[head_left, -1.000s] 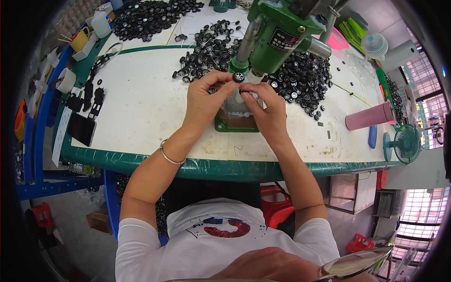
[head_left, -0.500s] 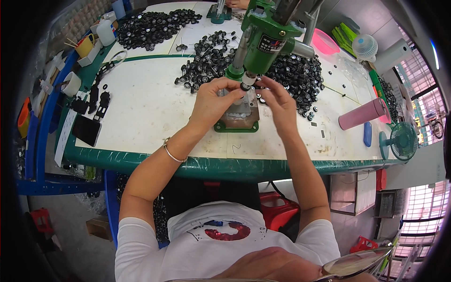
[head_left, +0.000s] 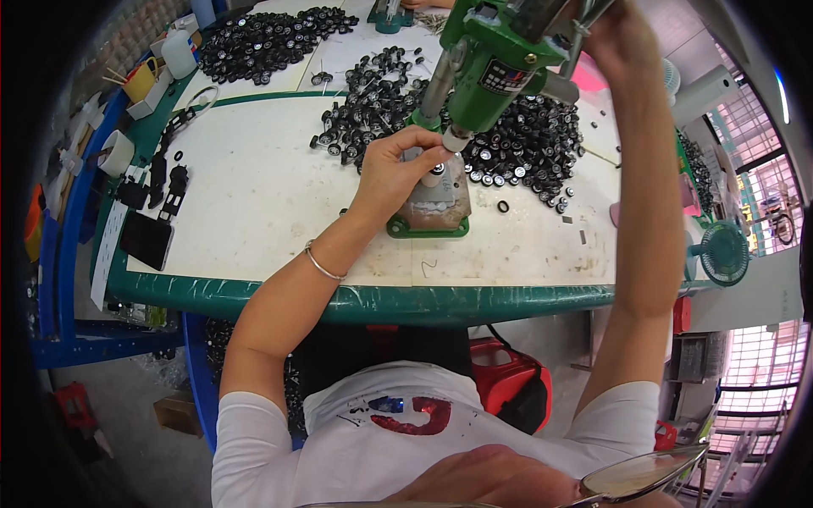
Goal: The person operates a green manual press machine to assemble small metal components. They repeatedly pick up a metal wheel and a washer, place them into the machine's die, and pull the lever to press them together. The finished assemblies are placed into a pile on the table.
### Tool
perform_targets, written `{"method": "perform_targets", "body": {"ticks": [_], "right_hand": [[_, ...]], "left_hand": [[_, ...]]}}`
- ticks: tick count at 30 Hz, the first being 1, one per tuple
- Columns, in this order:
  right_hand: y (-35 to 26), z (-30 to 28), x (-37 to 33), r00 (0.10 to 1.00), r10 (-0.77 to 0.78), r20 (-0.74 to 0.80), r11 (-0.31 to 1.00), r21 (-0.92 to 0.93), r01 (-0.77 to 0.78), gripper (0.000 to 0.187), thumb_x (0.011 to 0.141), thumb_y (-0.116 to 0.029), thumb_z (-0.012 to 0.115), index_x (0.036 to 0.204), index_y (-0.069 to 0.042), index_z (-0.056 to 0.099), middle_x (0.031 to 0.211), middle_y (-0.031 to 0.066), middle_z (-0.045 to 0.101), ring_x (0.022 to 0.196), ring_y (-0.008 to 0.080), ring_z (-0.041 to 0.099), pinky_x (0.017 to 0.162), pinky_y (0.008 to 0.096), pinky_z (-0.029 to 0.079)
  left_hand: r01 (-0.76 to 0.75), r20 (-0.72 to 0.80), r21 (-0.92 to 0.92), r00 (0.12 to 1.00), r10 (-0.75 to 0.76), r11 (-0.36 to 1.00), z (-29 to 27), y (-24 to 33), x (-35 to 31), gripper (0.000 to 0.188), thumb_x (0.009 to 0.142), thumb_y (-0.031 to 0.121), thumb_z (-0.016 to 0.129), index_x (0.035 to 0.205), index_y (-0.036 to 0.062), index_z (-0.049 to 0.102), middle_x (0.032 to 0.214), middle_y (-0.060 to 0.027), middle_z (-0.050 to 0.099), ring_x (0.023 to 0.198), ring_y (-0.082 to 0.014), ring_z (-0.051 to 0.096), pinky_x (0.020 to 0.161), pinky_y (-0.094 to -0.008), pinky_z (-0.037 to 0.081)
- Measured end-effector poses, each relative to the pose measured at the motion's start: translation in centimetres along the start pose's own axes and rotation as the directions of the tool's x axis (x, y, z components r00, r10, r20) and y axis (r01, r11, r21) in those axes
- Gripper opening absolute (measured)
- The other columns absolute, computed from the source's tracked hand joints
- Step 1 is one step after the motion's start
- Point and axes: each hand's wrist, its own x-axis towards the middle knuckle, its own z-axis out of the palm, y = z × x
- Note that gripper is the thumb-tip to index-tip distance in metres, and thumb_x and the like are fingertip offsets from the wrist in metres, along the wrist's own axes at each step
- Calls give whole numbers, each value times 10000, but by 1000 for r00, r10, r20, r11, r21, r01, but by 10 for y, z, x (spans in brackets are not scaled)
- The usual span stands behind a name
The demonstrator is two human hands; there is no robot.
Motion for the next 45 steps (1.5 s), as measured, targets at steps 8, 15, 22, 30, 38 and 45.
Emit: {"method": "perform_targets", "body": {"ticks": [8,15,22,30,38,45], "right_hand": [[-17,-9,22,837,34,546,973,174,-153,274,946,-272,543,710,-141,494,476,-86,351,320,23,270,276,181,189],[-34,2,-37,847,-493,199,854,-75,515,285,891,-310,631,707,-162,471,511,-119,323,355,-6,248,300,173,167],[-32,19,-95,745,-666,-33,741,-141,656,270,789,-128,426,578,-144,258,509,-18,145,459,97,75,447,293,88],[-32,12,-86,770,-634,78,765,-84,638,270,808,-124,457,584,-127,306,498,-25,173,439,86,111,431,276,113],[-31,13,-91,775,-629,53,775,-38,631,273,814,-146,475,603,-131,303,493,-32,173,432,80,105,423,271,115],[-32,-2,-41,911,-372,176,916,-87,391,244,915,-253,556,724,-133,461,543,-70,324,432,50,280,398,211,218]], "left_hand": [[-21,56,24,998,19,999,-3,-5,4,98,812,53,697,900,11,704,893,-18,655,842,-89,580,803,-248,443],[-63,28,22,998,63,998,-1,-5,1,107,809,73,706,884,-3,703,861,-7,645,776,-68,578,700,-217,458],[-68,19,138,998,66,988,-3,-3,0,117,805,88,713,871,-7,703,857,3,647,723,-51,570,647,-201,463],[59,2,-16,998,-59,998,2,-1,-1,290,771,77,744,1047,22,675,848,-1,640,712,-46,558,632,-193,471],[58,14,50,998,-59,997,2,-2,1,295,774,70,735,1063,39,681,841,6,651,786,-52,578,699,-210,482],[-18,20,120,1000,15,993,-2,-7,-2,294,793,81,715,1082,41,673,845,-1,660,784,-57,576,691,-217,473]]}}
